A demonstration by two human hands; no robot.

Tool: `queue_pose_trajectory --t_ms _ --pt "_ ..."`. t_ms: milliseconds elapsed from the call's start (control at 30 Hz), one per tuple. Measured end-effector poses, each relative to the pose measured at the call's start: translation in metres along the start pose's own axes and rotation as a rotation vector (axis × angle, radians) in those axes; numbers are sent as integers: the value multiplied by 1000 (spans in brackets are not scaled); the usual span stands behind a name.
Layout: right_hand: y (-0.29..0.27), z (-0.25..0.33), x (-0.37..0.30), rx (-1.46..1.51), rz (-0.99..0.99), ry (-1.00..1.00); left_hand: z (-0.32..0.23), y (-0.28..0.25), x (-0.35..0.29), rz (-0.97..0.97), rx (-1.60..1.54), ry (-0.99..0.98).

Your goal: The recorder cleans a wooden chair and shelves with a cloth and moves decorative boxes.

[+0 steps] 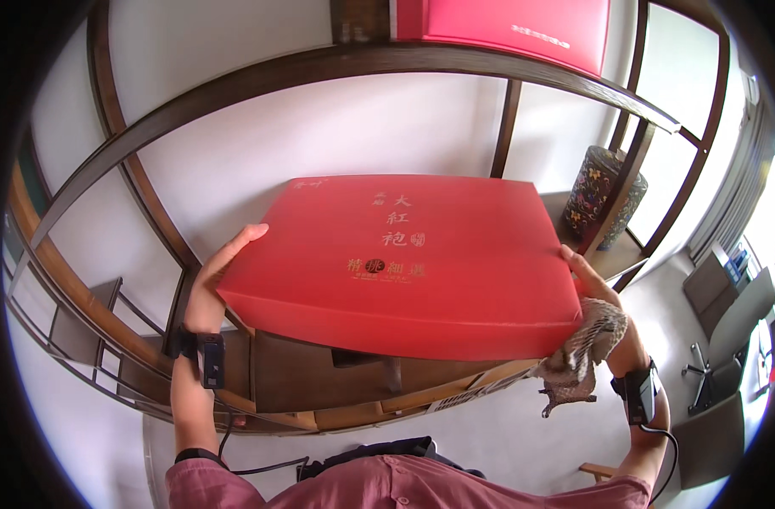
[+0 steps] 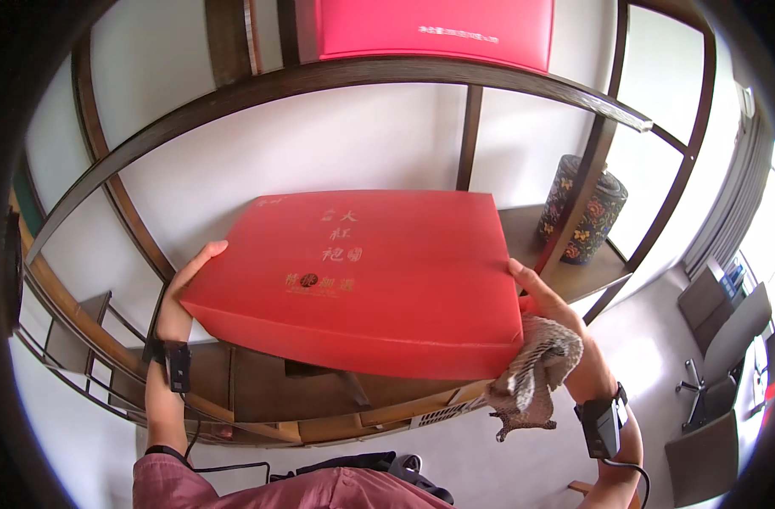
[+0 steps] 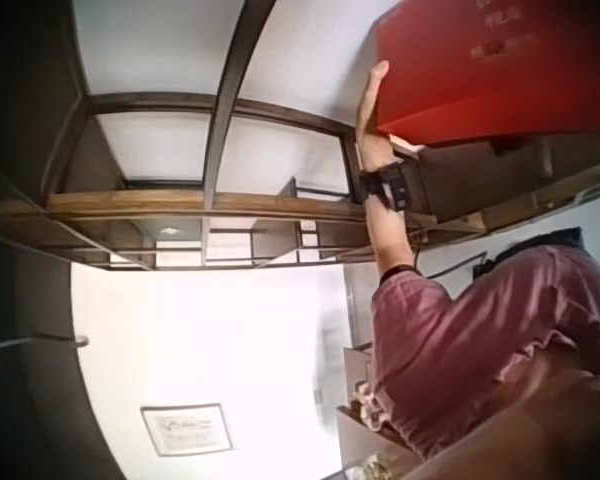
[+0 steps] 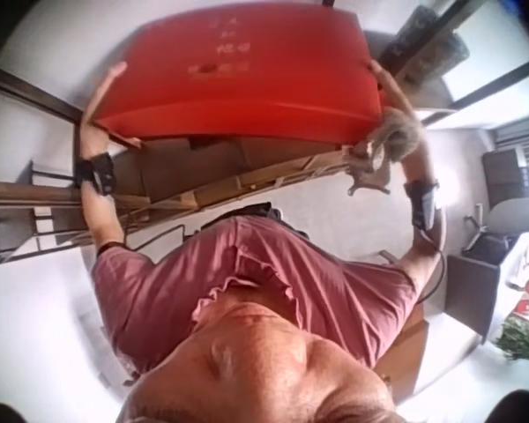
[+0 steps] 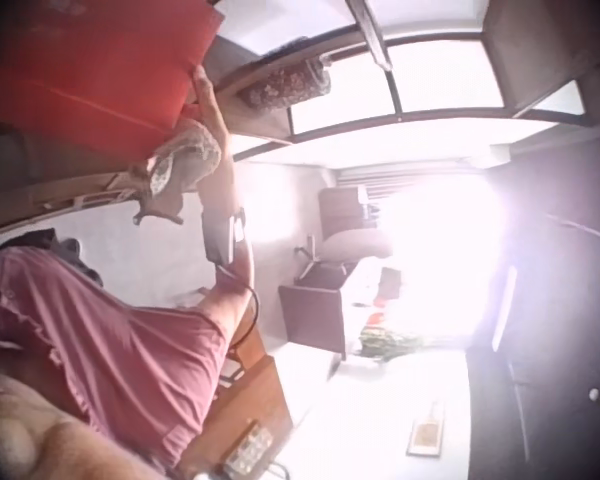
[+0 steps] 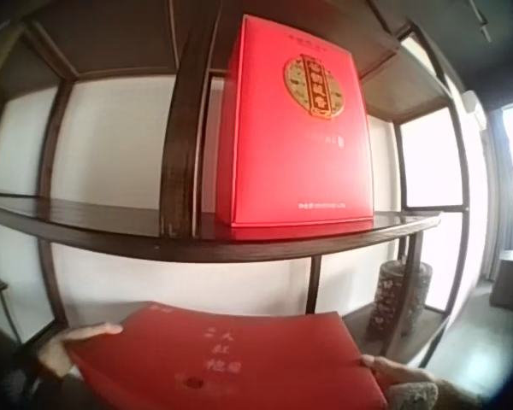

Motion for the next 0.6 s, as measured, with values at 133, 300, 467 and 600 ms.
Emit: queue_pose_trajectory --t_ms 133,300,467,600 --pt "11 12 0 -40 -48 -47 8 6 5 145 -94 -118" --pt "6 23 -2 -197 -229 -125 -2 8 0 148 -58 -71" --pt "17 26 -6 -471 -236 -341 7 23 15 325 -97 -7" --pt "18 13 10 -298 -128 -162 7 24 25 568 -243 113"
Point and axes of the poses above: each hand's wrist, its own x-axis towards the middle knuckle, its own y-axis out of the palm, z = x × y, the point moved 7 cm from there along x, towards the middle knuckle, and after that the axes turned 7 degrees about x, right-handed, at the moved point
